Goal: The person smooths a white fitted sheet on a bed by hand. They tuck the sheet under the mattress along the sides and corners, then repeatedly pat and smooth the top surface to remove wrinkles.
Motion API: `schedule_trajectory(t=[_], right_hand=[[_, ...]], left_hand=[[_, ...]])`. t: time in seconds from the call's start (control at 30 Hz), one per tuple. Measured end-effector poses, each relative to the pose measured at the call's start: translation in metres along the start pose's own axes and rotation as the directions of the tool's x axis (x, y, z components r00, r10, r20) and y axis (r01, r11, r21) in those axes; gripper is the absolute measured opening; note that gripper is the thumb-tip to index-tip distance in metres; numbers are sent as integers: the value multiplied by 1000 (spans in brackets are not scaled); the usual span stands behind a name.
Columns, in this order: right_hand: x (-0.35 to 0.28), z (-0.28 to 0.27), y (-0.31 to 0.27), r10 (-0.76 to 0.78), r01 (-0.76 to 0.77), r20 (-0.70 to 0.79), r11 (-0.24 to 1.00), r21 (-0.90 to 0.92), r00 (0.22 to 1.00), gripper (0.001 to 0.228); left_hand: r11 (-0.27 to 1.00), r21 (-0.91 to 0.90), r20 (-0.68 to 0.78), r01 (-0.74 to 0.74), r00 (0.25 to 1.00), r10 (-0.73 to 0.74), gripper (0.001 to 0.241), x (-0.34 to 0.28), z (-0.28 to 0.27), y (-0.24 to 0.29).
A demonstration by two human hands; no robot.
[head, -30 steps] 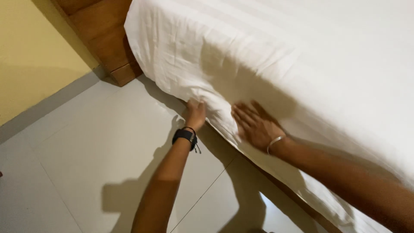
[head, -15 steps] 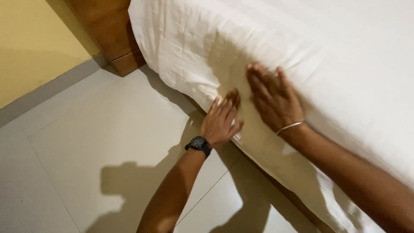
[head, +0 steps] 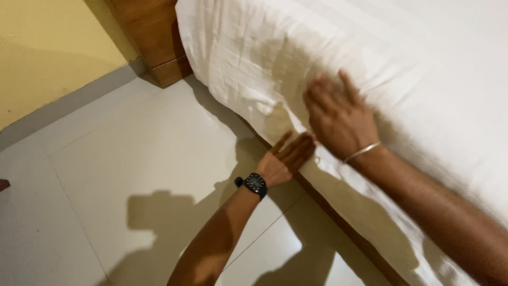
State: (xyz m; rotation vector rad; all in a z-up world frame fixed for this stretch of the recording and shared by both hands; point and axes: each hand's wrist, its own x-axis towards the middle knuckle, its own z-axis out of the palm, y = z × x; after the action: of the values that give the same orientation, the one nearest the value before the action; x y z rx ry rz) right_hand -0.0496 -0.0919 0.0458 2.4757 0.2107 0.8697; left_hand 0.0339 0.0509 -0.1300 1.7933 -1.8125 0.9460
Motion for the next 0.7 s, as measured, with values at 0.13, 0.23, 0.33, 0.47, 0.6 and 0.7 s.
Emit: schedule_trajectory(t=[0.13, 0.23, 0.33, 0.47, 0.6, 0.7], right_hand=[[20, -15, 23, 62, -55, 65, 994, -93, 996, 41], [15, -13, 22, 39, -31, 69, 993, -114, 997, 43], [4, -15, 12, -45, 64, 108, 981, -184, 993, 50], [-5, -21, 14, -44, 105, 172, 925, -366, 984, 60], [13, -31, 23, 54, -44, 177, 997, -63, 983, 79], [29, -25, 22, 72, -160, 204, 875, 456, 976, 79]], left_hand=[[971, 130, 469, -198, 875, 116, 91, 4, 11, 14], [980, -22, 526, -199, 831, 181, 81, 21, -4, 35], [981, -132, 537, -141, 822, 191, 66, 22, 3, 52], [979, -22, 396, -204, 897, 196, 62, 26, 4, 52], [978, -53, 364, -201, 908, 206, 61, 36, -24, 49], [970, -228, 315, -85, 936, 156, 57, 20, -30, 60]])
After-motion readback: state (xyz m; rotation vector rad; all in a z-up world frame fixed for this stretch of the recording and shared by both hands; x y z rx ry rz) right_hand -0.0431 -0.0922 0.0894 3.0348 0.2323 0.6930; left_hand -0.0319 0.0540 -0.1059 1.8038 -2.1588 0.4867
